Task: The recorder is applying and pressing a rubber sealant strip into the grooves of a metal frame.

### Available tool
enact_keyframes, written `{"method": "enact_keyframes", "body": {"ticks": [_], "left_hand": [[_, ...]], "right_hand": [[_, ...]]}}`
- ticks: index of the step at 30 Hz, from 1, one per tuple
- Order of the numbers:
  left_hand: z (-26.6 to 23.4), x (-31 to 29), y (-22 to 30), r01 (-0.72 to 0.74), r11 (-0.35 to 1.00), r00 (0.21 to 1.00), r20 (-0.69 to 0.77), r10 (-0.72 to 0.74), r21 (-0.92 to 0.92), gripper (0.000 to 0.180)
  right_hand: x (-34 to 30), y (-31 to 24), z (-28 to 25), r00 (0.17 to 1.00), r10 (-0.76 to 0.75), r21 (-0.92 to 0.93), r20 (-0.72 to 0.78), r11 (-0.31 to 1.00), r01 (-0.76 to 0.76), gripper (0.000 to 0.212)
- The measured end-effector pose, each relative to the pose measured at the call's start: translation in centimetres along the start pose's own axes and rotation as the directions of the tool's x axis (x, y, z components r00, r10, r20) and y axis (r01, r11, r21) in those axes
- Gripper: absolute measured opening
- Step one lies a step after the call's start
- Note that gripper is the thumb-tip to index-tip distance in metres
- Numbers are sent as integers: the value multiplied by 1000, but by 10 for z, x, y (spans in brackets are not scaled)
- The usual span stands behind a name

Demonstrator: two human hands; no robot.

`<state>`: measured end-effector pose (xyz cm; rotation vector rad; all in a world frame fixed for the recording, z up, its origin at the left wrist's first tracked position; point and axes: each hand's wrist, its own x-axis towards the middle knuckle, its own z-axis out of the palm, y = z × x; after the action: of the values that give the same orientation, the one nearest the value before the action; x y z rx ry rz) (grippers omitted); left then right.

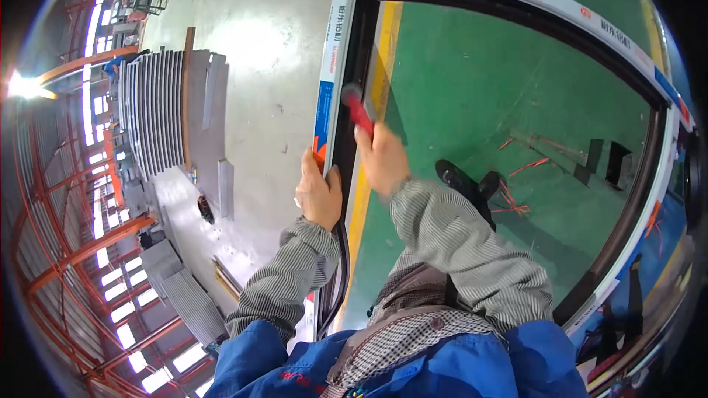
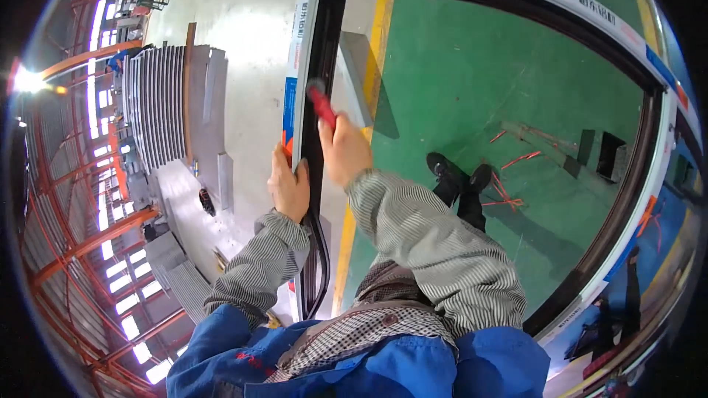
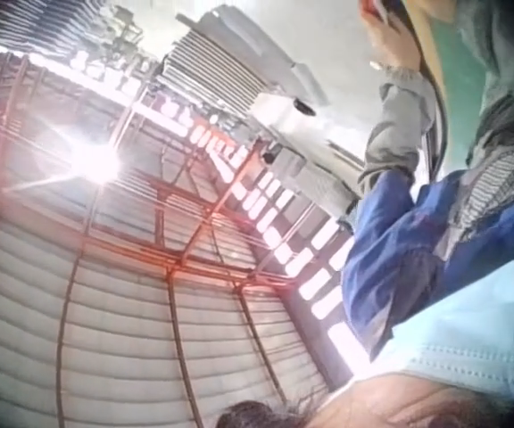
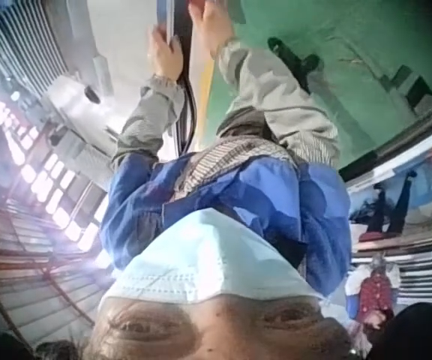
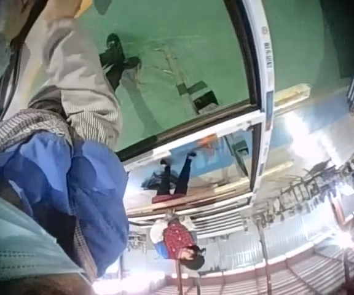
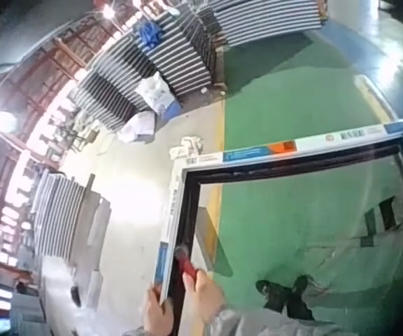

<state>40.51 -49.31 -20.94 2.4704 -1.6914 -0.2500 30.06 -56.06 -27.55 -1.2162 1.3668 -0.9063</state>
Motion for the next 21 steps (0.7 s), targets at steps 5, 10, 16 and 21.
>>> {"method": "enact_keyframes", "body": {"ticks": [5, 10, 16, 21], "left_hand": [[-4, 3, 14, -42, 998, 999, 30, 43, -42, 53], [-7, 3, 3, -8, 998, 999, 50, 11, -55, 54], [-6, 1, 1, -60, 997, 998, -18, 59, -45, 53], [-4, 6, 6, -54, 998, 999, -8, 54, -28, 53]], "right_hand": [[161, -18, -34, 996, 51, 83, -70, 995, -45, 43], [58, 6, 9, 925, -169, -185, -340, 977, 111, 41], [49, -5, -8, 997, 4, -168, -80, 986, -18, 40], [180, -29, -54, 931, 267, 63, 249, 955, -291, 39]]}}
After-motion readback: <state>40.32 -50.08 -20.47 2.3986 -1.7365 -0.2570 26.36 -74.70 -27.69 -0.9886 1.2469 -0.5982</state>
